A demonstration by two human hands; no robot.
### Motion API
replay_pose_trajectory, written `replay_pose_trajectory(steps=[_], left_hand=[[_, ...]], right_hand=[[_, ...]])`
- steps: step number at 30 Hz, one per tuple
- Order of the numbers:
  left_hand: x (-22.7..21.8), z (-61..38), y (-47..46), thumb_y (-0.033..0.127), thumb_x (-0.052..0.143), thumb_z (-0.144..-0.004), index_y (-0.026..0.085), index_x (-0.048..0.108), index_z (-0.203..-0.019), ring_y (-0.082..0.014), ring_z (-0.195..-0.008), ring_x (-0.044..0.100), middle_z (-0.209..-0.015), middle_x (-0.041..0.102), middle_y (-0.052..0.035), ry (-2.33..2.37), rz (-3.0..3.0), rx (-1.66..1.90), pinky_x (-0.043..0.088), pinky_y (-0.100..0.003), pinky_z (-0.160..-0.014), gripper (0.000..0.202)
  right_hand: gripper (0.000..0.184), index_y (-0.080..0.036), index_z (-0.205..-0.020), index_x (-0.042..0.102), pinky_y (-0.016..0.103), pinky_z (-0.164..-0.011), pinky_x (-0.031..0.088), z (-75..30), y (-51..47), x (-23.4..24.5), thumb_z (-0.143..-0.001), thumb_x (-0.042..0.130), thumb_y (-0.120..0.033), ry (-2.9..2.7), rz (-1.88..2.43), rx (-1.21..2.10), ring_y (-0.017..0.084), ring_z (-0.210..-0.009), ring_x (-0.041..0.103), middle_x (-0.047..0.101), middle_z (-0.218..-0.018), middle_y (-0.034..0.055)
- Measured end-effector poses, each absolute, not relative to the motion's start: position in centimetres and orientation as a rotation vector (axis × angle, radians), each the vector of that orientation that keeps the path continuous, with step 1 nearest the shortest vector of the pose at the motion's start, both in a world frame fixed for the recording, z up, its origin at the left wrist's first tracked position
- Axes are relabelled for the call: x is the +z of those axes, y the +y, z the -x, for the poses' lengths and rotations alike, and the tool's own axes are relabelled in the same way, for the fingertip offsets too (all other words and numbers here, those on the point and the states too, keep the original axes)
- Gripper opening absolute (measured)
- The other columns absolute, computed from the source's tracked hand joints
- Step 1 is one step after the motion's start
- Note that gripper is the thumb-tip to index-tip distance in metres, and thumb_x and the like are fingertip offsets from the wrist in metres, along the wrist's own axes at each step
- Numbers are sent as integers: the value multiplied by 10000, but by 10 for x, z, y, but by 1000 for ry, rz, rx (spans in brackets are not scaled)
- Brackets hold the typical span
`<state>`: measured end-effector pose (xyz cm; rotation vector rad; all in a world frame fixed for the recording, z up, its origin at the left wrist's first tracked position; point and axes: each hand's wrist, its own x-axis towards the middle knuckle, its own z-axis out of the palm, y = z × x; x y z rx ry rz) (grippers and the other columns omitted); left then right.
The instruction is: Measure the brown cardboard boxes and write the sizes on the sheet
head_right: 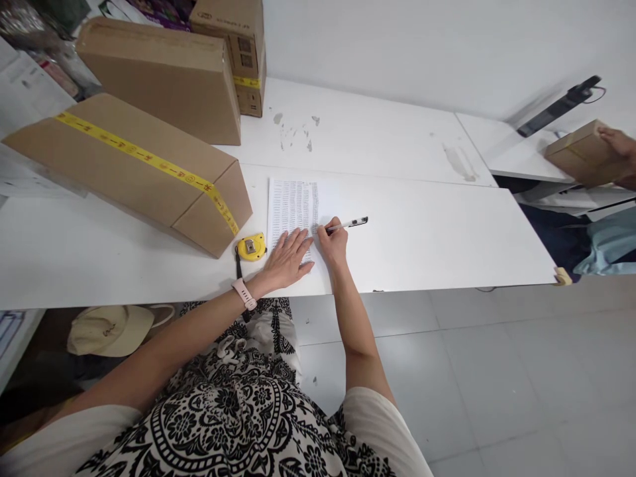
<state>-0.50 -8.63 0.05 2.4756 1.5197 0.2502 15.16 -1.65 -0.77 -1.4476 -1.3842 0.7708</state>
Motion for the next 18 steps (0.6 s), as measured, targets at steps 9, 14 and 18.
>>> replay_pose_trajectory(steps=[9,14,18], left_hand=[[0,4,-86,495,339,-1012,97,332,-1562,-282,-1566,114,-1678,225,-140,1525,-2490,249,50,-480,-1278,679],[2,5,-86,482,334,-1017,77,335,-1559,-289,-1566,110,-1679,213,-153,1514,-2479,245,51,-490,-1276,677],[3,4,-86,481,347,-1013,90,340,-1561,-282,-1566,111,-1679,218,-140,1521,-2467,246,44,-482,-1277,673]], right_hand=[[231,-228,-670,416,267,-589,344,-150,-17,-6,-777,620,-255,-1381,1463,765,107,-565,394,427,-566,-76],[235,-228,-679,405,260,-595,346,-151,-17,-6,-789,609,-269,-1388,1450,759,103,-570,394,419,-567,-82],[230,-227,-677,406,259,-589,341,-150,-17,-6,-789,603,-264,-1395,1452,740,101,-566,389,416,-564,-82]])
